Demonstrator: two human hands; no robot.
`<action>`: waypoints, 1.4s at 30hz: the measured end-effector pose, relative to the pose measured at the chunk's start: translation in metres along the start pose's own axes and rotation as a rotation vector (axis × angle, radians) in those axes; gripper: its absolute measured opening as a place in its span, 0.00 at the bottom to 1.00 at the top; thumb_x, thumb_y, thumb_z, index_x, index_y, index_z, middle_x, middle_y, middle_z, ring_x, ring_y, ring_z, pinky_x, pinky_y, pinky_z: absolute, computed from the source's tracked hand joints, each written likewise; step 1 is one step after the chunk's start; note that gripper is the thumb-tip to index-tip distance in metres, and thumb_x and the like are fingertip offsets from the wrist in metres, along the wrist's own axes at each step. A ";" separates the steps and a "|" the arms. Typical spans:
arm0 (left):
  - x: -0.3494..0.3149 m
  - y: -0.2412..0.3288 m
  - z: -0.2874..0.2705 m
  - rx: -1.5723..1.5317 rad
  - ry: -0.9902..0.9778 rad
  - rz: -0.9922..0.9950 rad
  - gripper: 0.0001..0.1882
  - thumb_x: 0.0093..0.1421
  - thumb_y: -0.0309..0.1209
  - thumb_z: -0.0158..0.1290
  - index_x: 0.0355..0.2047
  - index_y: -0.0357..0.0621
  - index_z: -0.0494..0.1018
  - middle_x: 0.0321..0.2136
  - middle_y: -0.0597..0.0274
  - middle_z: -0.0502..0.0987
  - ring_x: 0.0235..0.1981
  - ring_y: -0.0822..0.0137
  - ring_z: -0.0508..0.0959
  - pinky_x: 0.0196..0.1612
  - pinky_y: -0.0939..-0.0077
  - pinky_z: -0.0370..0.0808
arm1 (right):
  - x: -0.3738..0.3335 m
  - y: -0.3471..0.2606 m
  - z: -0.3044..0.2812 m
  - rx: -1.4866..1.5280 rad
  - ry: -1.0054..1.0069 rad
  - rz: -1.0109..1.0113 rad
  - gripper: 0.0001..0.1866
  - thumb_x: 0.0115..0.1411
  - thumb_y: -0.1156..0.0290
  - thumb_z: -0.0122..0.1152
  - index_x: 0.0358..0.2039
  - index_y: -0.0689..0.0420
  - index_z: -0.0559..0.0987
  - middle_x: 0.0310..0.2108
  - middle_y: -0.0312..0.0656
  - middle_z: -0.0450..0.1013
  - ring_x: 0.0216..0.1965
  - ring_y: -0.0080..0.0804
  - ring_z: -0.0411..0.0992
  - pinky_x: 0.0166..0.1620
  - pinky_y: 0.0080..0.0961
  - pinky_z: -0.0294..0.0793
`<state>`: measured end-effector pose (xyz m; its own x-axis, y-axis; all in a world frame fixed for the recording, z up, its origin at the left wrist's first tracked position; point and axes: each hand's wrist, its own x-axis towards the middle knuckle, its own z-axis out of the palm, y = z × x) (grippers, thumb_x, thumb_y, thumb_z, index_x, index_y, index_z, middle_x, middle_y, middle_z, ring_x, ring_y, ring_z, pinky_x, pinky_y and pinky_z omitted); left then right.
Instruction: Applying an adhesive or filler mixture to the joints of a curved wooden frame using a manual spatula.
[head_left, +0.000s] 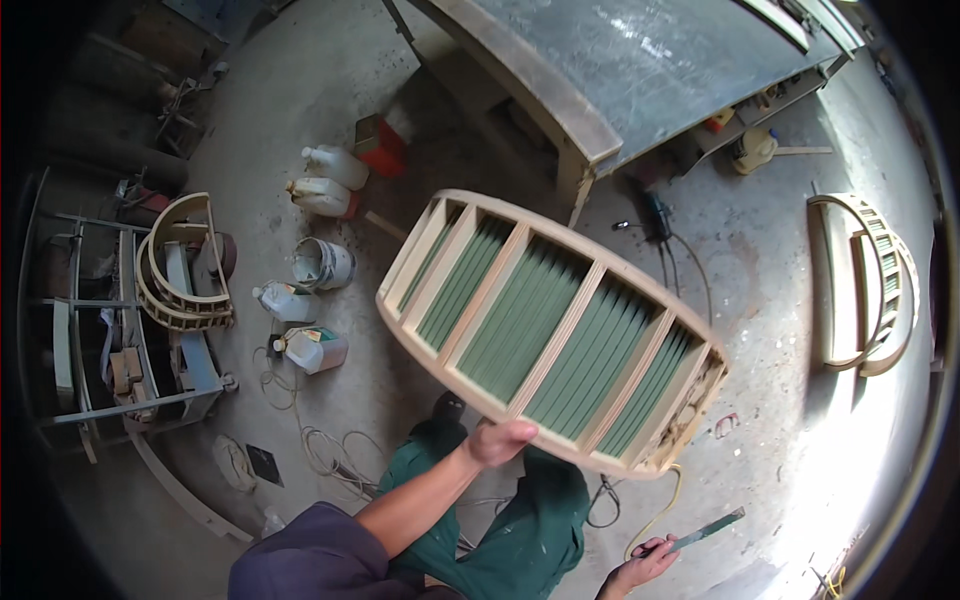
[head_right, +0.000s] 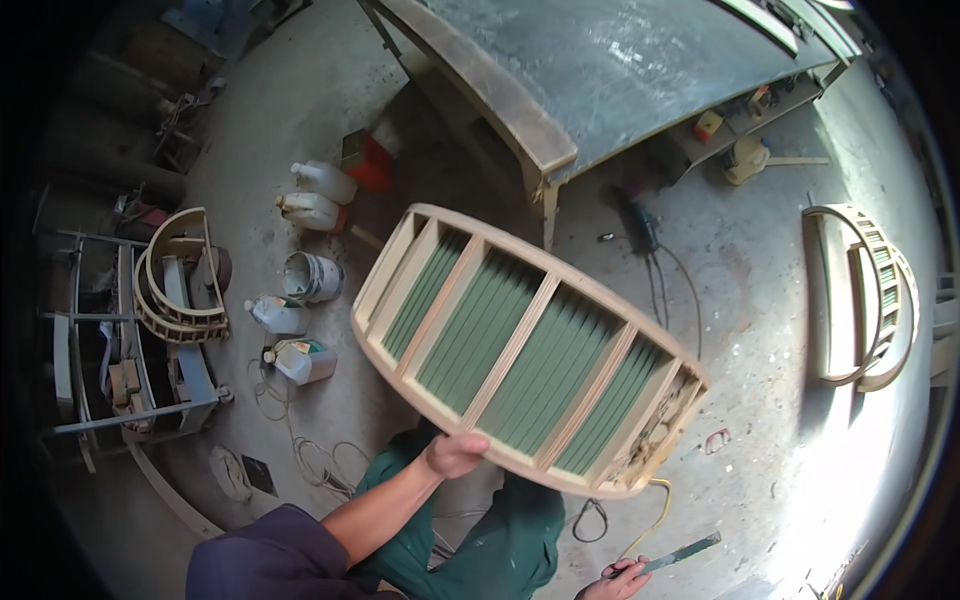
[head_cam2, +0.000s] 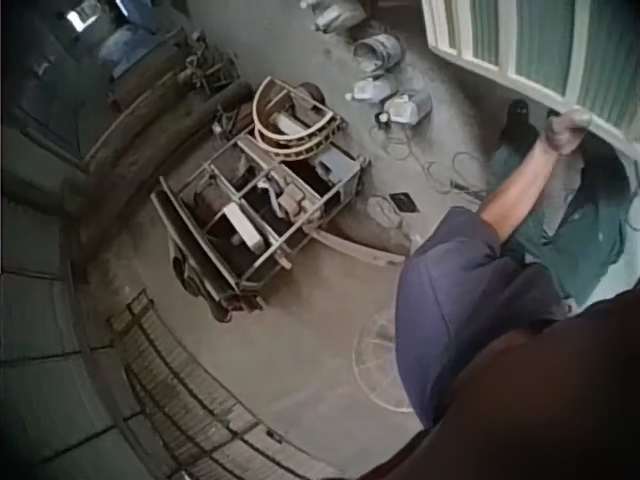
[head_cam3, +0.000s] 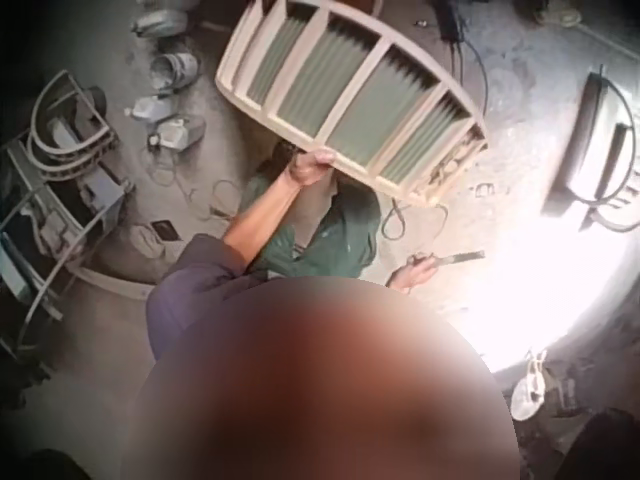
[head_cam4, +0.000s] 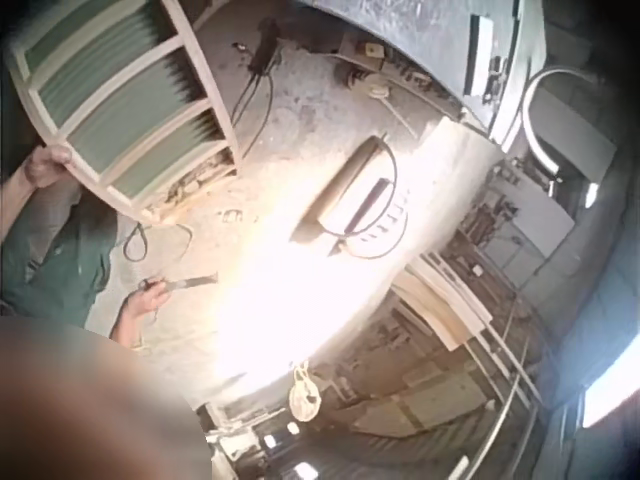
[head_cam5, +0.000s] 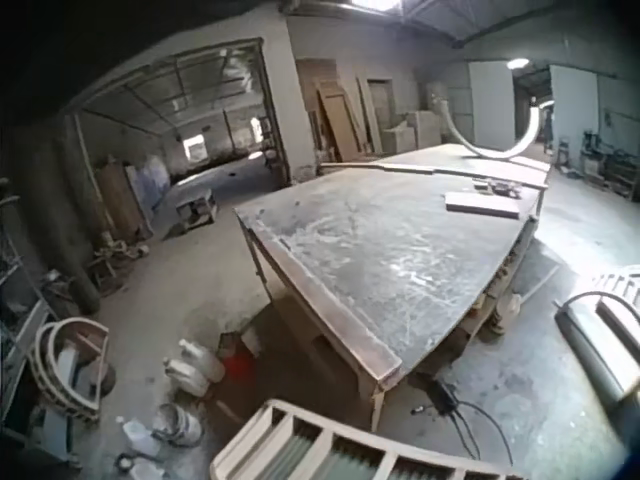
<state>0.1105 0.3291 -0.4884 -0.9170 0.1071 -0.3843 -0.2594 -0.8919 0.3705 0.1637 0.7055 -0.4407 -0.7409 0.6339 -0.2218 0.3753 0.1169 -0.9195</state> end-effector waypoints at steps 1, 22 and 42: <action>-0.012 0.007 0.029 -0.015 0.018 0.017 0.19 0.62 0.28 0.55 0.52 0.34 0.76 0.49 0.55 0.81 0.54 0.61 0.78 0.62 0.65 0.70 | 0.000 -0.014 -0.005 -0.033 0.006 -0.029 0.15 0.77 0.58 0.47 0.50 0.57 0.70 0.21 0.27 0.61 0.18 0.13 0.54 0.21 0.13 0.51; -0.146 0.282 0.445 -0.065 -0.129 0.465 0.14 0.63 0.31 0.50 0.41 0.35 0.79 0.39 0.47 0.84 0.46 0.56 0.85 0.50 0.53 0.84 | 0.045 -0.064 -0.119 -0.393 0.104 -0.008 0.16 0.74 0.59 0.50 0.34 0.59 0.69 0.21 0.36 0.65 0.23 0.28 0.63 0.29 0.31 0.64; 0.214 0.560 0.487 0.134 -0.365 0.410 0.23 0.61 0.32 0.51 0.55 0.31 0.72 0.48 0.49 0.80 0.50 0.55 0.81 0.56 0.58 0.80 | -0.087 -0.140 0.044 -0.347 0.540 0.229 0.19 0.73 0.59 0.51 0.31 0.63 0.70 0.19 0.41 0.66 0.21 0.38 0.66 0.30 0.39 0.67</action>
<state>-0.3788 0.0665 0.0489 -0.9900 -0.0701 0.1226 0.1259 -0.8315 0.5410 0.1513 0.6005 -0.3066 -0.2735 0.9541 -0.1221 0.7133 0.1161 -0.6911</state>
